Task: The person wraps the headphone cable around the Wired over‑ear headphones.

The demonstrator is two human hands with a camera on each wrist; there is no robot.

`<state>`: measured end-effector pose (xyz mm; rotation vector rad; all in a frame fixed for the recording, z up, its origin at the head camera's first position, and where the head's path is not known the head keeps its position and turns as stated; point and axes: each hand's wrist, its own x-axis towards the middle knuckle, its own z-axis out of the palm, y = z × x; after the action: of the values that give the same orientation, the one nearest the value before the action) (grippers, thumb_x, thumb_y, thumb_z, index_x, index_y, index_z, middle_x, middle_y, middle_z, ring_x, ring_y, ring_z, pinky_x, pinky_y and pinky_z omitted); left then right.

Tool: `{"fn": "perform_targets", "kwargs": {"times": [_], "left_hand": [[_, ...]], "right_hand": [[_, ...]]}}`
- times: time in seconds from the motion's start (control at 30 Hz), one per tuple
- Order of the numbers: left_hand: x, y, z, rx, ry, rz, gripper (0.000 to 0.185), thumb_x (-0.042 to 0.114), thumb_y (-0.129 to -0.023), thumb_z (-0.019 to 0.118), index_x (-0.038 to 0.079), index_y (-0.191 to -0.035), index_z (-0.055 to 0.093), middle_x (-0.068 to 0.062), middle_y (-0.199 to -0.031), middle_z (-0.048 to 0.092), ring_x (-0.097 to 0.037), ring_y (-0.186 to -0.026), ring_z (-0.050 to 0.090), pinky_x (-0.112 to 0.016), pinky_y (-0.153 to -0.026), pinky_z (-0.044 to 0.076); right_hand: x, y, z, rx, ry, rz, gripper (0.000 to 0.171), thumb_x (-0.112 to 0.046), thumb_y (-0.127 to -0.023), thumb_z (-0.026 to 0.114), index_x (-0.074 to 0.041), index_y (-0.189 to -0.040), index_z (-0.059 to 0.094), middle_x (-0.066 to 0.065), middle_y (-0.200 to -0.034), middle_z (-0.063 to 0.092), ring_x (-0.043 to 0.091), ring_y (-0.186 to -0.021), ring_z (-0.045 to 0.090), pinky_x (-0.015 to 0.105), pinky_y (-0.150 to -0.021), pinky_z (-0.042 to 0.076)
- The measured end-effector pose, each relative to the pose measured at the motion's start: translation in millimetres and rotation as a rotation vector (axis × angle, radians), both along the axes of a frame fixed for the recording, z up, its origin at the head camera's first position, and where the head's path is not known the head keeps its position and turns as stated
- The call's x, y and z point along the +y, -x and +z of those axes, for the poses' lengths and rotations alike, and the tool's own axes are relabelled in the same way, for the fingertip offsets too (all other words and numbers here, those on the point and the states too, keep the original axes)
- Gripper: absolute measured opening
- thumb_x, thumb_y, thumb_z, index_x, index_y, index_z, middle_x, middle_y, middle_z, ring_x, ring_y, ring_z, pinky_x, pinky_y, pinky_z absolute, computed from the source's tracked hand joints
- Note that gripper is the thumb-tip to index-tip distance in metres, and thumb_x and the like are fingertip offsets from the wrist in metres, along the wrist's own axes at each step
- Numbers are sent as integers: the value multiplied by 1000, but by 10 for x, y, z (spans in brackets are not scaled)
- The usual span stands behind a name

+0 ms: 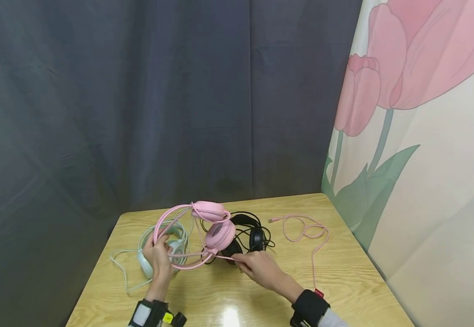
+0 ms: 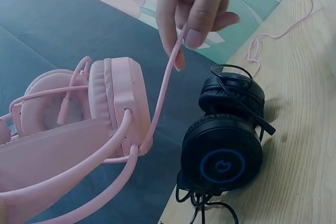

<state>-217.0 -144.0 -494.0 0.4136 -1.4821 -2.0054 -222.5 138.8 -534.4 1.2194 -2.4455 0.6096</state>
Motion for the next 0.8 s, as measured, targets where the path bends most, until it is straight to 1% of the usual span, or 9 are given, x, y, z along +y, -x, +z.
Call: {"fn": "perform_targets", "kwargs": {"times": [0.13, 0.23, 0.33, 0.43, 0.53, 0.63, 0.7, 0.73, 0.8], "left_hand": [[0, -13, -1, -5, 19, 20, 22, -10, -83, 58, -7, -102, 68, 2, -65, 54, -7, -45, 41, -18, -40, 36], [5, -31, 3, 17, 20, 40, 21, -9, -82, 59, -7, -101, 68, 3, -67, 55, -5, -44, 40, -17, -40, 35], [0, -39, -1, 22, 12, 47, 21, -8, -82, 58, -7, -101, 67, 4, -65, 53, -5, -43, 39, -16, -39, 32], [-5, -39, -8, 22, -9, 35, 21, -9, -83, 58, -6, -101, 67, 3, -64, 51, -5, -43, 38, -15, -38, 31], [-5, -40, -10, 14, -7, 29, 21, -9, -84, 58, -4, -102, 68, 2, -67, 53, -5, -43, 39, -16, -38, 32], [-4, -44, -9, 7, 8, 38, 21, -8, -85, 58, -4, -103, 68, 2, -69, 55, -5, -42, 38, -16, -38, 32], [5, -50, -6, 1, 17, 46, 21, -8, -85, 58, -4, -103, 67, 2, -69, 55, -4, -42, 38, -16, -37, 31], [12, -53, -3, -2, 23, 50, 21, -8, -84, 57, -5, -103, 67, 2, -69, 54, -4, -42, 38, -16, -38, 31], [20, -50, -6, -7, 39, 58, 21, -8, -84, 57, -5, -102, 67, 2, -69, 54, -4, -43, 39, -16, -39, 33]], "right_hand": [[55, 33, 23, 42, -7, -34, 12, -15, -91, 71, -16, -102, 74, -14, -76, 64, -7, -58, 40, 13, -50, 34], [104, 40, 46, 44, -5, -57, 6, -16, -89, 73, -15, -95, 74, -13, -76, 65, -7, -59, 43, 15, -50, 39], [149, 45, 47, 54, -12, -80, 5, -16, -88, 74, -16, -92, 73, -13, -74, 64, -6, -59, 43, 16, -49, 39], [189, 61, 36, 67, -27, -105, 5, -15, -88, 74, -16, -93, 74, -12, -74, 64, -5, -58, 42, 16, -49, 37], [223, 78, 26, 86, -34, -131, 4, -17, -88, 74, -15, -91, 74, -9, -75, 66, -3, -58, 45, 17, -49, 39], [266, 92, 26, 115, -7, -139, 5, -17, -87, 75, -14, -90, 73, -6, -78, 68, -2, -60, 51, 18, -49, 41], [297, 99, 34, 146, 30, -123, 5, -16, -86, 75, -13, -91, 73, -5, -79, 68, 0, -60, 52, 18, -48, 41], [312, 101, 40, 171, 47, -112, 5, -17, -88, 73, -13, -92, 74, -4, -79, 68, 1, -59, 51, 18, -48, 40], [330, 105, 60, 232, 79, -84, 12, -21, -96, 65, -13, -96, 74, -4, -82, 67, 2, -60, 50, 17, -49, 40]]}}
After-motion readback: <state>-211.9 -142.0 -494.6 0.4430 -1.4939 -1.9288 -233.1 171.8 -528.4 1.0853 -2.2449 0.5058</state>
